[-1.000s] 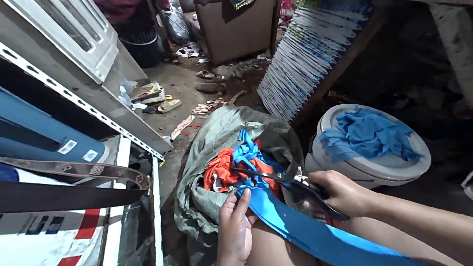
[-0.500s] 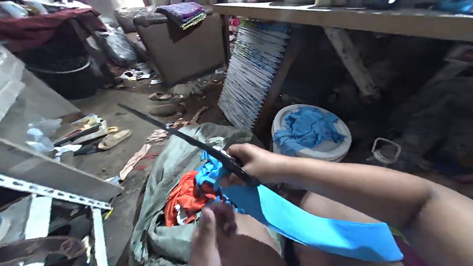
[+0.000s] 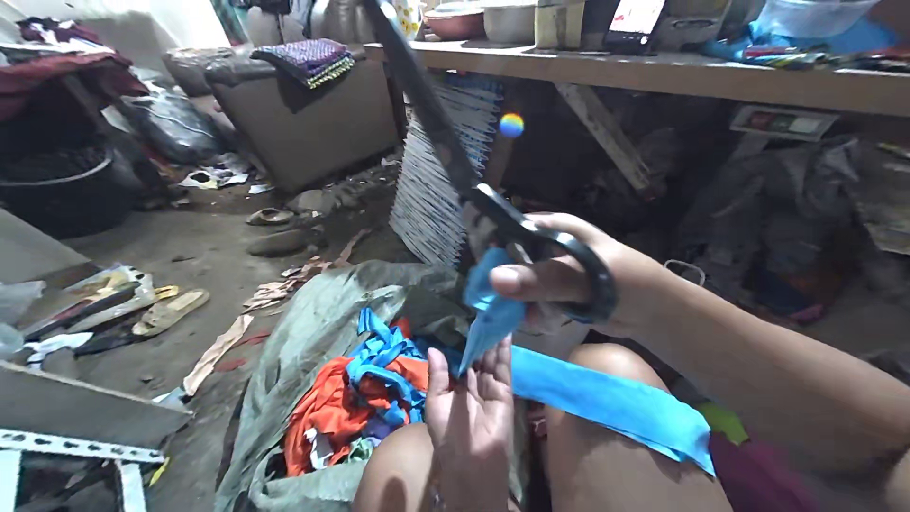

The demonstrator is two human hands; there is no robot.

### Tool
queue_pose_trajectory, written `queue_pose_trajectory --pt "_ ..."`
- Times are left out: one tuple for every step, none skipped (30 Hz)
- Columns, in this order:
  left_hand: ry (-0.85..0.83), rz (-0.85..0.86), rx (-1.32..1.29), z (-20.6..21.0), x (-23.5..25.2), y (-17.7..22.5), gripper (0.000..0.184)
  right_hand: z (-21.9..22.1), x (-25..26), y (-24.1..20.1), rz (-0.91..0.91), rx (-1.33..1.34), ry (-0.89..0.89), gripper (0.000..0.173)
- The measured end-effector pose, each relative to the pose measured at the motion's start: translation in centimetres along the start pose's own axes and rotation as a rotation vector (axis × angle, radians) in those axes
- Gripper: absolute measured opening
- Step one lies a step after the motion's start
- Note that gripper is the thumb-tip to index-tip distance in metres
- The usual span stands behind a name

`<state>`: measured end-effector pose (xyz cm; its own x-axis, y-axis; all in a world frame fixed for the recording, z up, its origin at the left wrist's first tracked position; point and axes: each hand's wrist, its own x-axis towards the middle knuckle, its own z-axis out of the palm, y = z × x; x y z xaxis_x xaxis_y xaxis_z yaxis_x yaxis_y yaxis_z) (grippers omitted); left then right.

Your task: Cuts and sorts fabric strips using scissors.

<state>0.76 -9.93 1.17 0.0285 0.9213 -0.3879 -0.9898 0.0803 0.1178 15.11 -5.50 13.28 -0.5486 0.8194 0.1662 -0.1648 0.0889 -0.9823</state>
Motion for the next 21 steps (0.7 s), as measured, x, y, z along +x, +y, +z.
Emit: queue_pose_trajectory --pt "0.011 0.013 -0.038 -0.4 0.6 0.5 0.051 -0.6 -1.1 0.4 -0.035 0.009 0.002 0.021" --pt "-0.008 0.018 -0.047 -1.0 1.2 0.9 0.048 -1.2 -2.3 0.9 -0.068 0.009 0.003 0.025" --pt "-0.036 0.018 -0.039 -1.6 1.8 1.3 0.048 -1.8 -3.4 1.4 -0.093 0.002 0.001 0.028" --pt "-0.047 0.005 -0.025 -2.2 2.4 1.9 0.046 -2.4 -4.5 2.0 -0.117 0.009 -0.004 0.028" --pt "-0.033 -0.014 -0.009 -2.7 2.9 2.4 0.046 -2.7 -5.5 2.5 -0.118 0.010 0.006 0.028" --pt "-0.005 -0.022 0.007 -3.0 3.4 3.0 0.046 -2.8 -6.5 2.8 -0.114 0.012 0.028 0.026" --pt "0.025 -0.014 0.025 -3.3 3.9 3.5 0.045 -3.1 -7.3 3.1 -0.123 -0.002 0.037 0.026" --pt "0.060 0.009 0.045 -3.4 4.3 4.0 0.043 -3.3 -8.1 3.5 -0.138 -0.020 0.041 0.025" --pt "0.091 0.051 0.074 -3.5 4.7 4.5 0.041 -3.4 -8.8 3.7 -0.144 -0.039 0.052 0.025" --pt "0.122 0.103 0.106 -3.4 5.0 5.0 0.037 -3.6 -9.4 3.9 -0.139 -0.053 0.059 0.024" --pt "0.154 0.160 0.129 -3.3 5.2 5.6 0.033 -3.9 -10.1 4.0 -0.135 -0.070 0.065 0.023" --pt "0.180 0.213 0.145 -3.3 5.6 6.3 0.028 -4.1 -10.7 4.1 -0.130 -0.075 0.071 0.022" --pt "0.197 0.244 0.154 -3.3 6.0 7.1 0.025 -4.2 -11.4 4.0 -0.117 -0.093 0.083 0.022" --pt "0.205 0.260 0.159 -3.2 6.3 8.0 0.022 -4.2 -11.9 3.7 -0.098 -0.113 0.103 0.021" --pt "0.214 0.277 0.159 -3.2 6.6 8.9 0.022 -4.2 -12.5 3.5 -0.084 -0.131 0.117 0.021" --pt "0.218 0.289 0.156 -3.3 7.0 9.9 0.022 -4.4 -13.0 3.4 -0.079 -0.158 0.123 0.021" --pt "0.220 0.292 0.161 -3.5 7.4 10.8 0.024 -4.5 -13.5 3.4 -0.076 -0.188 0.138 0.021" --pt "0.223 0.296 0.174 -3.8 7.7 11.6 0.027 -4.7 -14.1 3.4 -0.076 -0.221 0.162 0.021" --pt "0.226 0.293 0.191 -4.2 8.0 12.4 0.029 -4.8 -14.6 3.5 -0.079 -0.249 0.196 0.022" --pt "0.233 0.289 0.198 -4.6 8.2 13.1 0.030 -4.6 -15.0 3.3 -0.090 -0.281 0.239 0.024" --pt "0.253 0.291 0.194 -4.8 8.3 13.6 0.031 -5.6 -15.7 3.6 -0.096 -0.318 0.200 0.027"
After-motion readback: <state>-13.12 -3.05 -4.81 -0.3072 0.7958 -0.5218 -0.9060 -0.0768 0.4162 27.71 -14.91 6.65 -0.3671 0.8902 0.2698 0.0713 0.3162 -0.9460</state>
